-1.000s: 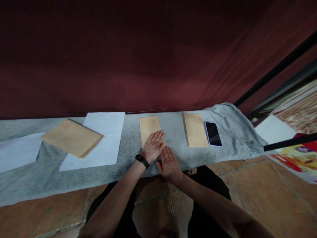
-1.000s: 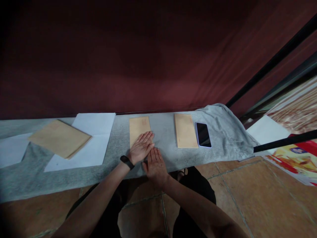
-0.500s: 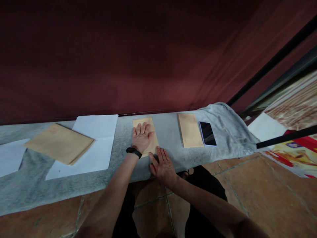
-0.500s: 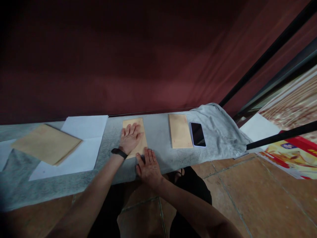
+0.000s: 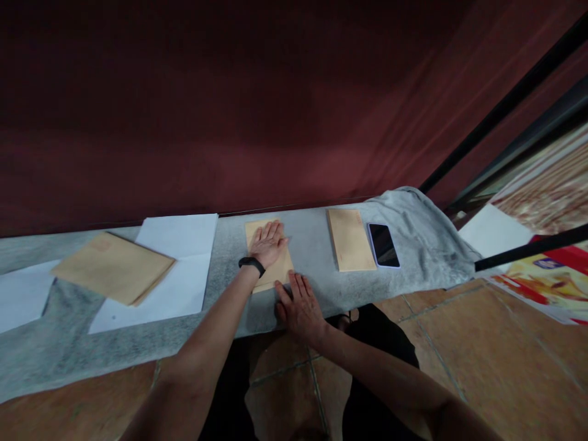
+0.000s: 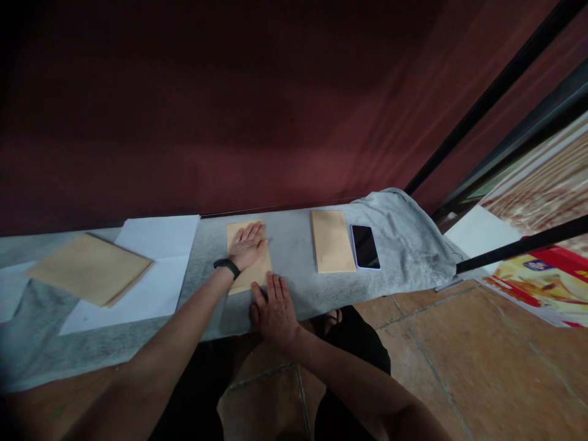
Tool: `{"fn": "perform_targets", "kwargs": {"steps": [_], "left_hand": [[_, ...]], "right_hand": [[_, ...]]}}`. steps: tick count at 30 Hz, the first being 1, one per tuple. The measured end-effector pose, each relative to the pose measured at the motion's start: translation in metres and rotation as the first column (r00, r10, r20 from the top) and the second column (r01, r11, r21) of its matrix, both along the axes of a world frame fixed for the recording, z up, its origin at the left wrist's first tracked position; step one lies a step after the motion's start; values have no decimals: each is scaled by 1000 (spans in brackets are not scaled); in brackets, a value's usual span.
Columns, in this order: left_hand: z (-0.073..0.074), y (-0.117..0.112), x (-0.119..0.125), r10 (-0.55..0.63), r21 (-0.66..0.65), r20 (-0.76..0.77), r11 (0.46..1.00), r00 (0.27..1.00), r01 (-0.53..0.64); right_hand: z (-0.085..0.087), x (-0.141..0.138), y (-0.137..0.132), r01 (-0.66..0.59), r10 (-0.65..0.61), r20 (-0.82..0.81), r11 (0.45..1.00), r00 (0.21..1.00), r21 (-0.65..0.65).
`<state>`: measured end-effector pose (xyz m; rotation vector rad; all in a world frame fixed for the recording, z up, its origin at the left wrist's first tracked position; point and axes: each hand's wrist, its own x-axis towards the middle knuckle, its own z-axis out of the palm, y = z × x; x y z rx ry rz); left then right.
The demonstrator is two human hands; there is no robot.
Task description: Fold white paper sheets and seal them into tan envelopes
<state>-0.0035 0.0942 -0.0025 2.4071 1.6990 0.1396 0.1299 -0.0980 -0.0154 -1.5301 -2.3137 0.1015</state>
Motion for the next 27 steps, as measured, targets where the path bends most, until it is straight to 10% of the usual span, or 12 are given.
{"fn": "perform_targets", "kwargs": {"steps": [11, 21, 27], "left_hand": [[-7, -101, -52, -44, 21, -39, 999, 998, 45], [-20, -151, -56, 264, 297, 133, 909, 955, -292], [-9, -157, -42, 424, 172, 272, 862, 864, -477]], "right_hand": [[-8, 3, 3, 36, -35, -49, 999, 998, 34], [-9, 2, 2, 67, -65, -38, 997, 997, 32], [2, -3, 9, 85, -85, 39, 996, 996, 2]]}}
